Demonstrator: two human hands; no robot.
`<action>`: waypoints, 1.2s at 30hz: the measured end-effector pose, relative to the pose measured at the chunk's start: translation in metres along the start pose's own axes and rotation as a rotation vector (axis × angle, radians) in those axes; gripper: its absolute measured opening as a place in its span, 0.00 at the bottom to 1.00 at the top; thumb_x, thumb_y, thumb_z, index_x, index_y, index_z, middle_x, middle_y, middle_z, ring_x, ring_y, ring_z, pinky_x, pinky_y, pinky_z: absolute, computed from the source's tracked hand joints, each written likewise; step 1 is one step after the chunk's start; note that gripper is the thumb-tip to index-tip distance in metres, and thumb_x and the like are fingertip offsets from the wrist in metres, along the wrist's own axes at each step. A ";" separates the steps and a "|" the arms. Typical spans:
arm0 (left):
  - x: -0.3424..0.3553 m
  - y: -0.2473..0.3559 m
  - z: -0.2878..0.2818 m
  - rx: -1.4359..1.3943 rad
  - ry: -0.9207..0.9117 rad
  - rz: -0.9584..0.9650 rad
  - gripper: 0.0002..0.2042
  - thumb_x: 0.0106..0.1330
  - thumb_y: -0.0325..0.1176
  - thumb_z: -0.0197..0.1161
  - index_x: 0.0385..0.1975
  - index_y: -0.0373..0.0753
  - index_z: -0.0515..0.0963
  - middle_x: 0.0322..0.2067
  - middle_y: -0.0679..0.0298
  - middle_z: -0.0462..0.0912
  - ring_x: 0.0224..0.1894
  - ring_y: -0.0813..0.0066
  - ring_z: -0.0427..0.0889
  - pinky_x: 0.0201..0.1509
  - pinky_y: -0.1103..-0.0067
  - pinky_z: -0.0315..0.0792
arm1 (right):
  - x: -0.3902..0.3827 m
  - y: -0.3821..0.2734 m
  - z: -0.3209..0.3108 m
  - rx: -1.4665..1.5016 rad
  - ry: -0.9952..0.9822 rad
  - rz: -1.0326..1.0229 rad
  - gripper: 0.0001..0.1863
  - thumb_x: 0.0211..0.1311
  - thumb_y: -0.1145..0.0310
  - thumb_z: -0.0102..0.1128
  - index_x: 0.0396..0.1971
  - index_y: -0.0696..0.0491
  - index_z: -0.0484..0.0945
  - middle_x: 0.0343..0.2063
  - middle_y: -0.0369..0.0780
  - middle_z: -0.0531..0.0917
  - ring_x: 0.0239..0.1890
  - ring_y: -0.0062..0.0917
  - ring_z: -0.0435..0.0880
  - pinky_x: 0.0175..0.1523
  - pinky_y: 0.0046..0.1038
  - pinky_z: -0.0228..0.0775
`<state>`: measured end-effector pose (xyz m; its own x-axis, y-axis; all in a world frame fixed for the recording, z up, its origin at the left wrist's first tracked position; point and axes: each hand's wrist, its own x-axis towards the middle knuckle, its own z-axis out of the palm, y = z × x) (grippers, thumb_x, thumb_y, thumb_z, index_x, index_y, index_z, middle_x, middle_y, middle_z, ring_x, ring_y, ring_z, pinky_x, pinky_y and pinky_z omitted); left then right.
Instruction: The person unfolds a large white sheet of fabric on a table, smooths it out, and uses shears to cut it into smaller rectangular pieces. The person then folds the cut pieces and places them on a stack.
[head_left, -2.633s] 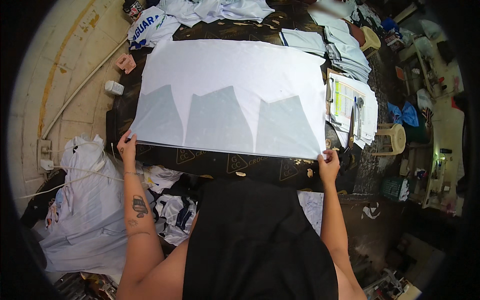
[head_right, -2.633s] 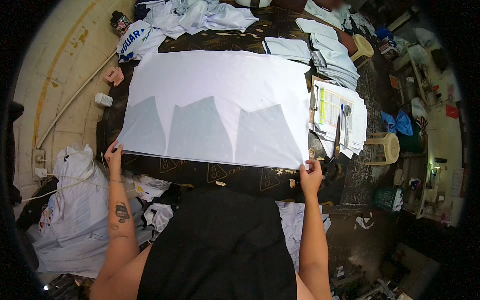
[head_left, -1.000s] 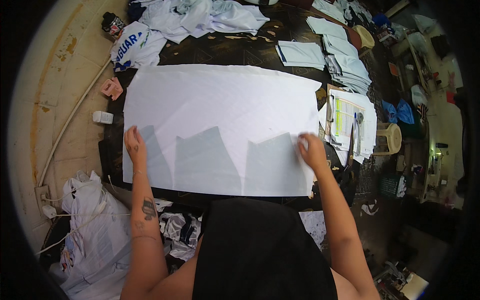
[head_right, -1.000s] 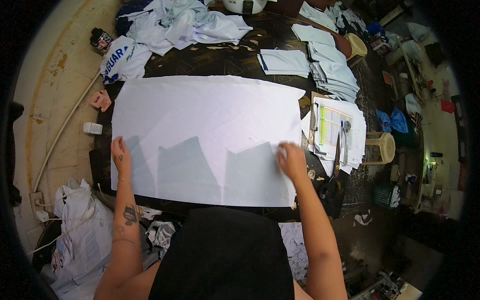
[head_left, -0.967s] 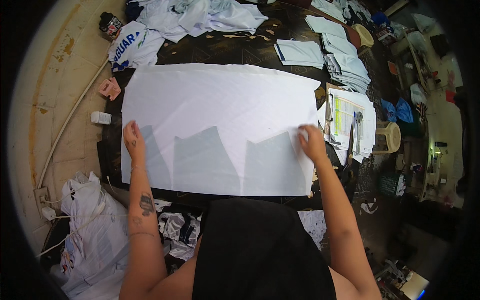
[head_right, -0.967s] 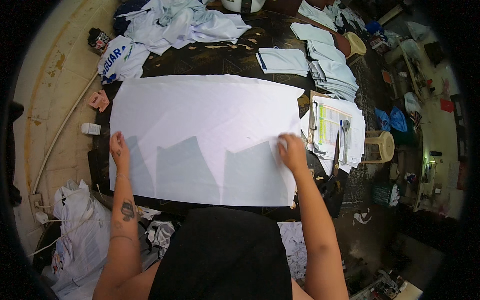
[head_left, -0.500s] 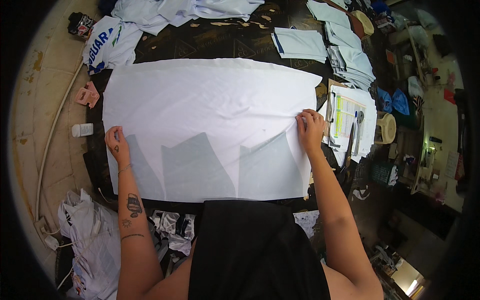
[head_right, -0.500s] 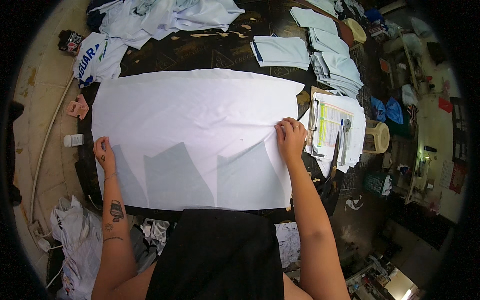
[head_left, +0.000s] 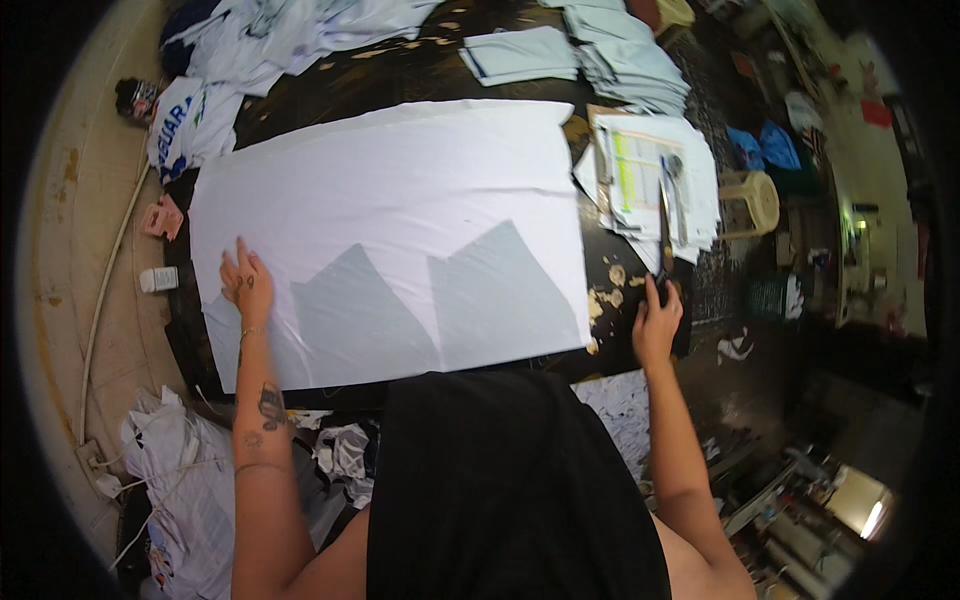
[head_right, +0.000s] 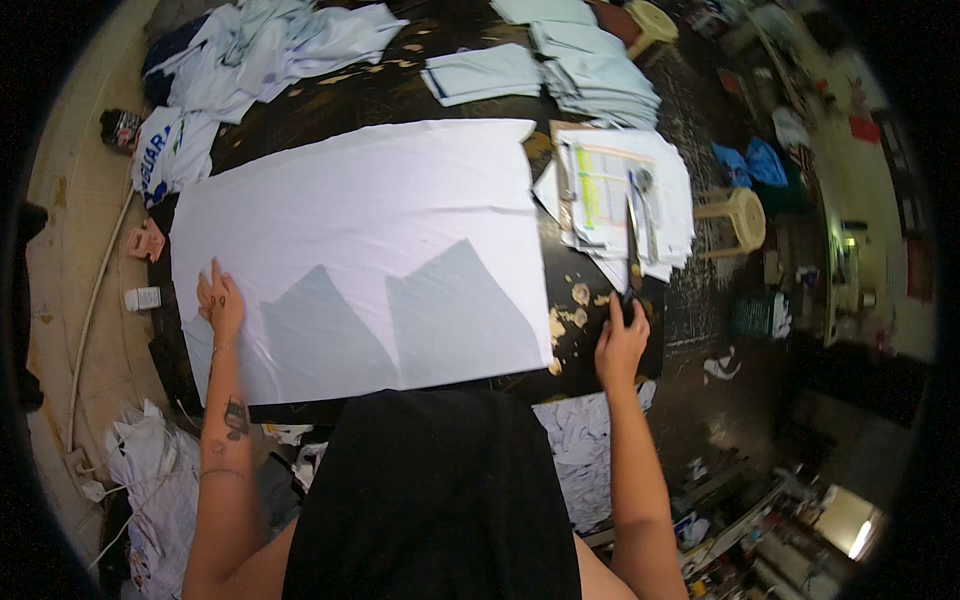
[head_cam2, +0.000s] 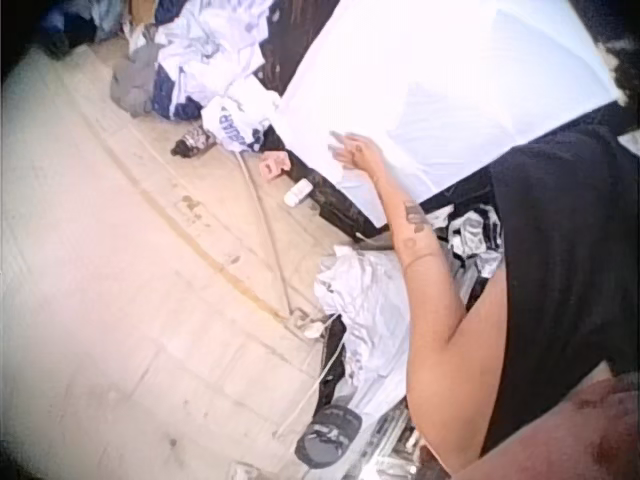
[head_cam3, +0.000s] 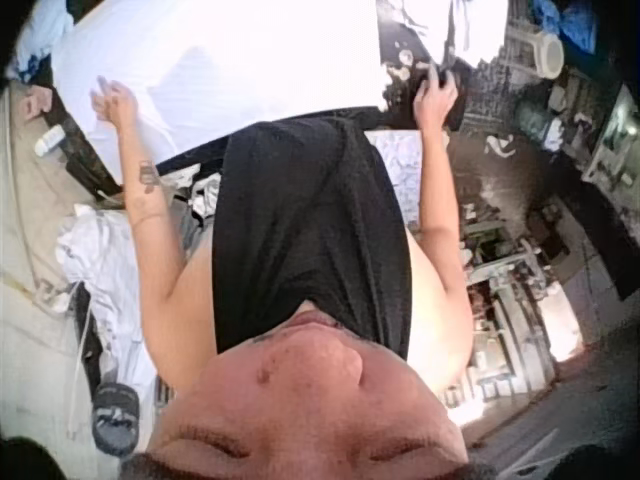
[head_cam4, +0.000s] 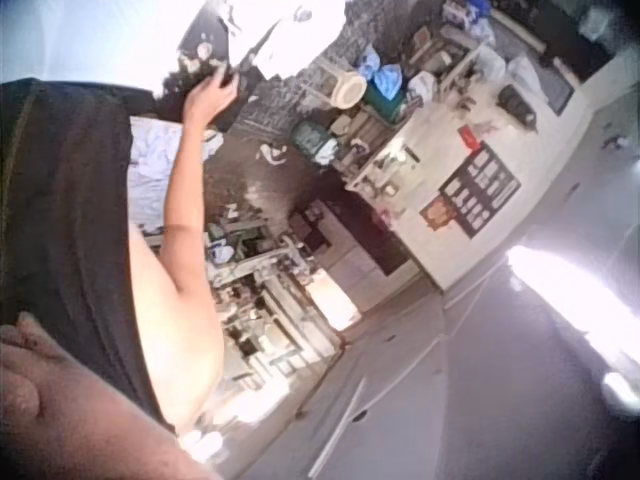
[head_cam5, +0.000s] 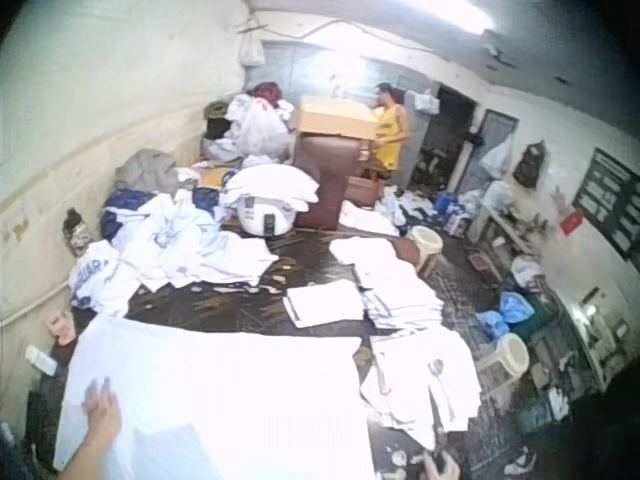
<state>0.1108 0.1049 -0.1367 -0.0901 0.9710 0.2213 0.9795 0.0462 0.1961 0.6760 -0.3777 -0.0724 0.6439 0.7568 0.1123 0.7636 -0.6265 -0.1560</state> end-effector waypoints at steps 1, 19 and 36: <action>-0.004 0.034 -0.003 0.147 -0.087 -0.230 0.28 0.78 0.38 0.54 0.77 0.40 0.64 0.72 0.46 0.70 0.75 0.42 0.63 0.79 0.53 0.57 | 0.007 0.013 0.002 0.009 -0.051 0.097 0.31 0.63 0.75 0.64 0.68 0.44 0.77 0.65 0.58 0.71 0.62 0.57 0.74 0.68 0.50 0.67; -0.326 0.289 -0.062 -0.687 -0.637 1.497 0.15 0.65 0.27 0.69 0.52 0.43 0.85 0.39 0.64 0.83 0.44 0.63 0.81 0.61 0.63 0.69 | -0.160 0.053 -0.067 1.840 -0.904 0.579 0.42 0.65 0.37 0.70 0.65 0.54 0.71 0.30 0.34 0.83 0.31 0.24 0.86 0.38 0.24 0.75; -0.351 0.286 -0.031 -0.703 -0.426 1.458 0.20 0.58 0.27 0.73 0.53 0.49 0.87 0.34 0.72 0.77 0.42 0.71 0.79 0.79 0.34 0.47 | -0.213 -0.051 -0.040 1.176 -0.766 0.788 0.36 0.54 0.56 0.86 0.60 0.55 0.80 0.27 0.32 0.84 0.28 0.16 0.79 0.36 0.23 0.72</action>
<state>0.4169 -0.2297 -0.1282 0.9289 0.0996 0.3567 -0.0823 -0.8836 0.4610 0.5015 -0.5145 -0.0491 0.3890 0.4683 -0.7933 -0.4207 -0.6758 -0.6052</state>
